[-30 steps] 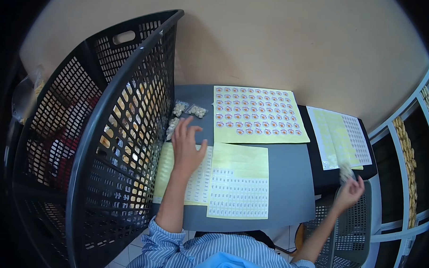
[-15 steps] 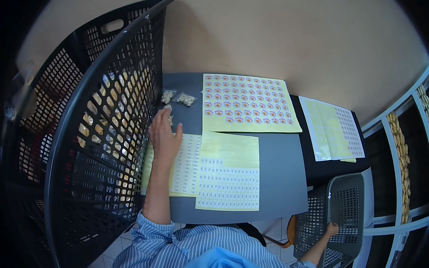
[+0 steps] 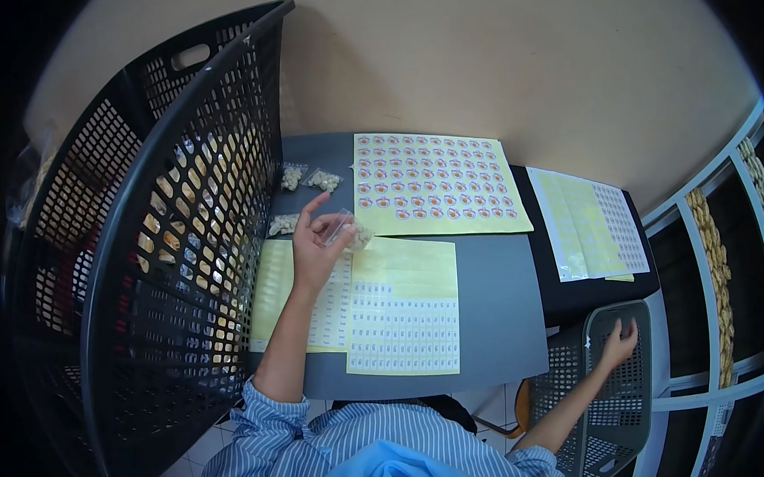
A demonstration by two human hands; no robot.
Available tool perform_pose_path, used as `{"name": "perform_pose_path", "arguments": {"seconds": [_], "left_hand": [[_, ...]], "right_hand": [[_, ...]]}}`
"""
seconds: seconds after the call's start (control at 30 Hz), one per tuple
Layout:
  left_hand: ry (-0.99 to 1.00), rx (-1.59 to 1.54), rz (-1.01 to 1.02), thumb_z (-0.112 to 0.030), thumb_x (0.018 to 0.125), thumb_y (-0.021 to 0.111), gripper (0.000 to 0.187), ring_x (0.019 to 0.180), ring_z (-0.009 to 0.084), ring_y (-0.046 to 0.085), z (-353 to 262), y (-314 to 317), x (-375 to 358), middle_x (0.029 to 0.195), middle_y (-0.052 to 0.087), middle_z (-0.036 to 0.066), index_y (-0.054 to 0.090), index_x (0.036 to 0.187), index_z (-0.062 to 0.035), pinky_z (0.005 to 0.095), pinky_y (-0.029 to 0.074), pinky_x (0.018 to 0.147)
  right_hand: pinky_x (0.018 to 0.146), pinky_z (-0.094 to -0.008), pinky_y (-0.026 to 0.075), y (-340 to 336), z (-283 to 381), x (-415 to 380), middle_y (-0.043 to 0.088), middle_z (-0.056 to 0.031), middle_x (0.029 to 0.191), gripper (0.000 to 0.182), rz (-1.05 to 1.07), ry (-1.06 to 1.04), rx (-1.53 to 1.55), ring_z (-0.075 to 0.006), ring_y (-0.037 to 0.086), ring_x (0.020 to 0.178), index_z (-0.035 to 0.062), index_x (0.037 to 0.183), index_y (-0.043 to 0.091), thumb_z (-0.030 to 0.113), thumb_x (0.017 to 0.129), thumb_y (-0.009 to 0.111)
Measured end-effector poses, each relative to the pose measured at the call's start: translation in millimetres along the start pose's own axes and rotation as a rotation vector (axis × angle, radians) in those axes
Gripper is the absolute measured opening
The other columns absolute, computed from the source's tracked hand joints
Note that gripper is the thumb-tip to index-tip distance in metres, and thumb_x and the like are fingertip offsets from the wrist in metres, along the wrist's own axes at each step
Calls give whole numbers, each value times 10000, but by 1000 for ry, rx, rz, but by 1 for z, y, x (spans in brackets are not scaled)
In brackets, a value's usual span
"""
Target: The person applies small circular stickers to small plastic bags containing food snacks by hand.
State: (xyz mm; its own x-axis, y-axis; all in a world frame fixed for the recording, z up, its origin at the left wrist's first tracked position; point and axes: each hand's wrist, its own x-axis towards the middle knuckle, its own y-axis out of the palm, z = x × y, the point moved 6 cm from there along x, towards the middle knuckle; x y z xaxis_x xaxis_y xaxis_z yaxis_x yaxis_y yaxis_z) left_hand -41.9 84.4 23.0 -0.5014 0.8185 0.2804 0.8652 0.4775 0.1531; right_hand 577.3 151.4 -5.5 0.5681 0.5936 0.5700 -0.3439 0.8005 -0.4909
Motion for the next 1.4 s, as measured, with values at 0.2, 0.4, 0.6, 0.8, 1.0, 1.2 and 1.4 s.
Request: {"name": "perform_pose_path", "arguments": {"seconds": [0.2,0.4,0.6,0.8,1.0,1.2,1.4], "left_hand": [[-387,-620,-87,-77,797,531,291,746,113,527,42,13,-13,821,530,44,430,1069,-59,262,465,661],[-220,-181,206,-31,772,588,319,680,41,526,9,39,-21,855,574,38,442,1055,-42,172,411,573],[-168,-1,366,-78,783,588,208,751,60,517,11,45,-24,844,554,21,498,967,-45,198,419,650],[-132,-81,404,-87,854,484,117,834,98,533,13,49,-23,887,572,46,536,928,-12,245,430,745],[-74,-21,435,-163,899,407,263,879,126,557,6,50,-24,906,615,81,567,1017,8,264,437,782],[-306,-301,371,-230,886,447,426,985,180,526,9,60,-31,1180,457,101,356,1248,-24,313,470,818],[-373,-345,263,-105,836,528,289,929,157,550,30,54,-29,1028,537,99,443,1097,-14,306,503,765]], "right_hand": [[791,-313,435,48,285,-117,589,-110,932,240,628,-432,645,-200,557,891,-3,931,575,5,694,612],[715,-300,457,93,371,-219,589,-116,874,204,1088,-392,858,-202,584,815,1,920,585,80,736,624],[654,-258,466,109,361,-235,582,-99,792,108,1161,-323,961,-177,590,717,-34,839,582,38,759,592],[644,-258,470,107,359,-230,576,-93,773,77,1067,-379,933,-162,587,703,-34,796,559,35,770,580],[657,-252,492,106,355,-226,569,-88,781,69,1105,-238,966,-152,592,739,-41,797,545,28,793,552],[729,-289,526,125,335,-230,552,-71,852,109,1170,262,1158,-159,589,801,-27,878,507,79,852,499],[783,-307,506,128,338,-243,544,-81,950,128,1328,266,1242,-145,549,917,-1,947,510,87,854,501]]}}
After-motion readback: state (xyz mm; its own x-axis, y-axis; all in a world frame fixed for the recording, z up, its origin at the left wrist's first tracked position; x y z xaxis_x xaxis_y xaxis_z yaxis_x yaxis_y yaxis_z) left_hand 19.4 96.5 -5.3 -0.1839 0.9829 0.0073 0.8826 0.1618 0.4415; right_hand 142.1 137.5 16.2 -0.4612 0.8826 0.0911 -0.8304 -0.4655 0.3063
